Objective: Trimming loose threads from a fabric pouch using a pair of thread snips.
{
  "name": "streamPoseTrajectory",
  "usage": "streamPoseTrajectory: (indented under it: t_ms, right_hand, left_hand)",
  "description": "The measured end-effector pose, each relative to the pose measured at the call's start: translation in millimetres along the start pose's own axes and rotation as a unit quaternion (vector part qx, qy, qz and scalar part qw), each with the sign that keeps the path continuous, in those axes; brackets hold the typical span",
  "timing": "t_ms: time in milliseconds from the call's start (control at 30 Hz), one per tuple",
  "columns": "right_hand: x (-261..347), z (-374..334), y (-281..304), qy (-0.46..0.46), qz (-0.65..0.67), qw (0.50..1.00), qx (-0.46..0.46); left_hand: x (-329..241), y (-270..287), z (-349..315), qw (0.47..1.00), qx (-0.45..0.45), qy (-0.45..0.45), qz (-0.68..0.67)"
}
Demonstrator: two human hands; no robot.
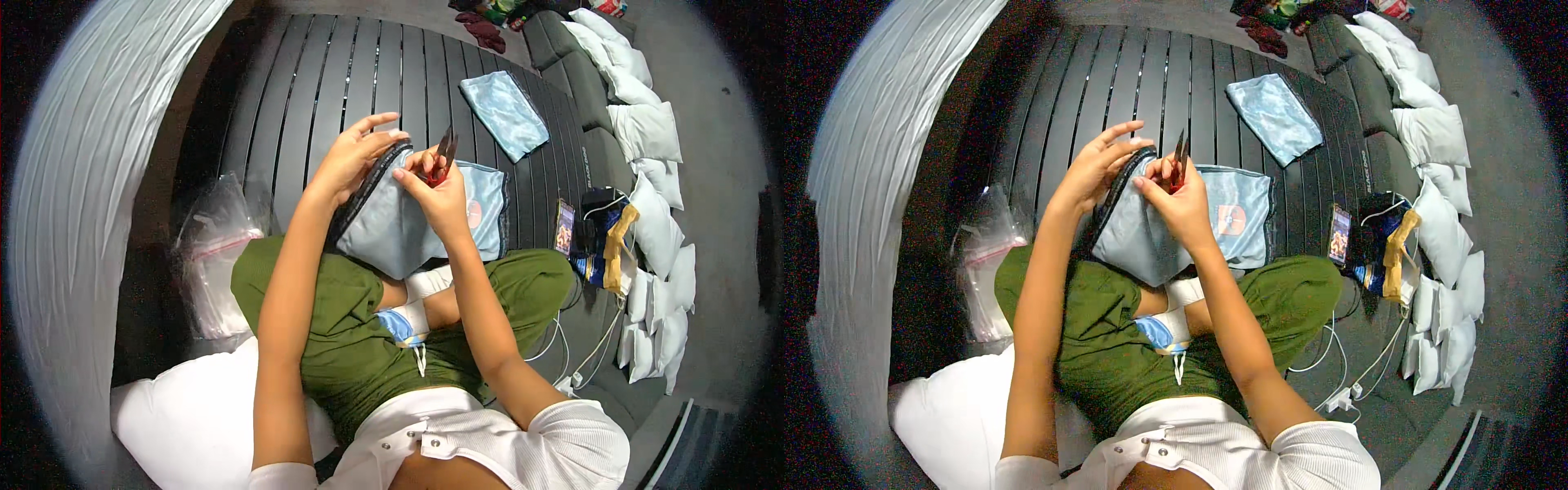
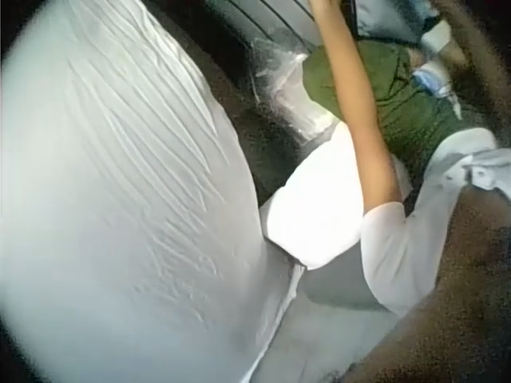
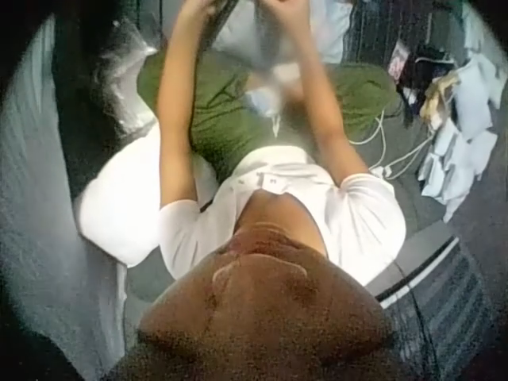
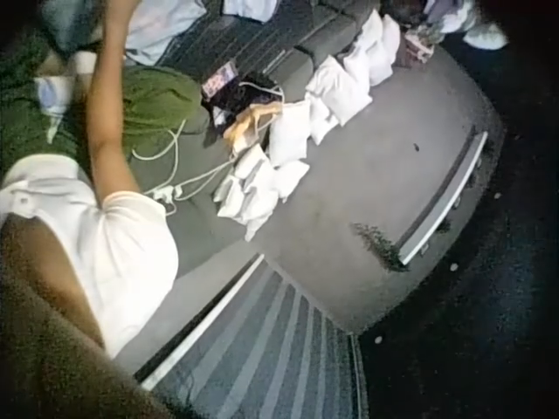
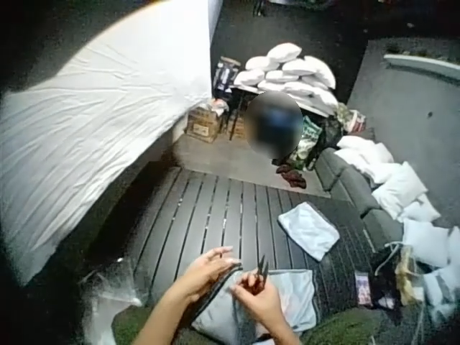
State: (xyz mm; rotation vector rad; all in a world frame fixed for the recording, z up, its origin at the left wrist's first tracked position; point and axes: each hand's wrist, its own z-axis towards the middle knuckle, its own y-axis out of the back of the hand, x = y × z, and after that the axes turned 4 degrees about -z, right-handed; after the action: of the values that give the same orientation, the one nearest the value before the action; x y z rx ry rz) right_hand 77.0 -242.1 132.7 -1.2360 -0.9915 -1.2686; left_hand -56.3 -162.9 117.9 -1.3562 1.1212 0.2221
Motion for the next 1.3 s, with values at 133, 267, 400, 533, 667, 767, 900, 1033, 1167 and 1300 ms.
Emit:
streamPoseTrajectory:
  t_ms: [133, 267, 400, 533, 667, 767, 900, 1033, 1167, 1300]
  right_hand:
    - [-1, 6, 3, 0.039, -0.058, 0.998, 0.009]
    - [10, 5, 1, -0.031, -0.099, 0.993, 0.056]
    - [19, 12, 17, 0.021, -0.050, 0.998, 0.012]
    - [22, 25, 25, 0.002, 0.004, 0.998, 0.061]
    - [-7, 32, 22, -0.053, -0.130, 0.986, 0.087]
    - [-28, 25, 14, -0.035, -0.106, 0.992, 0.059]
    - [-53, 2, 6, 0.041, -0.282, 0.958, 0.012]
    - [-63, -15, 4, 0.022, -0.293, 0.956, 0.029]
    - [-66, -11, 32, -0.026, -0.309, 0.941, -0.136]
    - [-57, 19, 146, 0.063, -0.543, 0.780, -0.306]
  left_hand:
    - [-7, -3, 12, 0.997, 0.055, 0.043, -0.013]
    - [-17, 8, 10, 0.992, 0.068, -0.094, 0.040]
    - [-46, -5, -3, 0.978, 0.143, -0.154, -0.003]
    - [-51, 0, -7, 0.967, 0.204, -0.146, -0.050]
    - [-42, 5, -4, 0.974, 0.200, -0.087, -0.058]
    - [-33, 21, -2, 0.977, 0.037, -0.004, 0.208]
    - [-5, 35, -7, 0.894, -0.098, -0.009, 0.437]
    - [8, 44, -16, 0.815, -0.083, 0.055, 0.571]
    - [10, 61, -11, 0.843, -0.032, -0.003, 0.538]
    - [-17, 36, -14, 0.911, -0.026, 0.032, 0.410]
